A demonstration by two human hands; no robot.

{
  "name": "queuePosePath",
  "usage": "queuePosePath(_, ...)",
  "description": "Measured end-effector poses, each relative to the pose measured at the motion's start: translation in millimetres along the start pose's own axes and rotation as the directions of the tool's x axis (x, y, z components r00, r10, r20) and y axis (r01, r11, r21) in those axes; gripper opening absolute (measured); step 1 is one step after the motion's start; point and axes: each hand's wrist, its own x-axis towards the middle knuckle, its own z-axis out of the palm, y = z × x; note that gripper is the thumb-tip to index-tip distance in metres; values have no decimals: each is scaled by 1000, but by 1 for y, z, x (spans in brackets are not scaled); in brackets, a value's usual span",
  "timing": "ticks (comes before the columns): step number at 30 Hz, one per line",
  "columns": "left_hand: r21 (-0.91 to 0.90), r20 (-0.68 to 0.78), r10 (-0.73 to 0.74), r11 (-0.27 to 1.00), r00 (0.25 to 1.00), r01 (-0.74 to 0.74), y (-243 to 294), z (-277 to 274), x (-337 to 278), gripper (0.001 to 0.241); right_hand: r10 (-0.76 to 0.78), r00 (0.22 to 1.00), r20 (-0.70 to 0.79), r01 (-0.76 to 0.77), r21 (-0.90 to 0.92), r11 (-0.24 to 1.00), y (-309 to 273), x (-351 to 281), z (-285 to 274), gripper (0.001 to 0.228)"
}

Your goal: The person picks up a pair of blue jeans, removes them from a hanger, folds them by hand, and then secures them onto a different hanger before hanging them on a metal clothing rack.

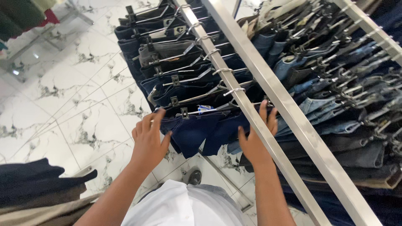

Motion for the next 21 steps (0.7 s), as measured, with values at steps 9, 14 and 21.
queuePosePath(9, -184, 529, 324, 946, 785, -266, -38, 13, -27, 29, 142, 239, 961, -458, -18, 889, 5, -137, -9, 47)
queuePosePath(14, -131, 904, 281, 899, 322, -417, -31, 15, -26, 35, 353, 360, 864, -758, 51, 650, -34, -212, -54, 52)
queuePosePath(21, -350, 856, 515, 646, 49, -679, -13, 57, -56, 39, 689, 161, 707, -985, 71, 158, -114, -327, -111, 47)
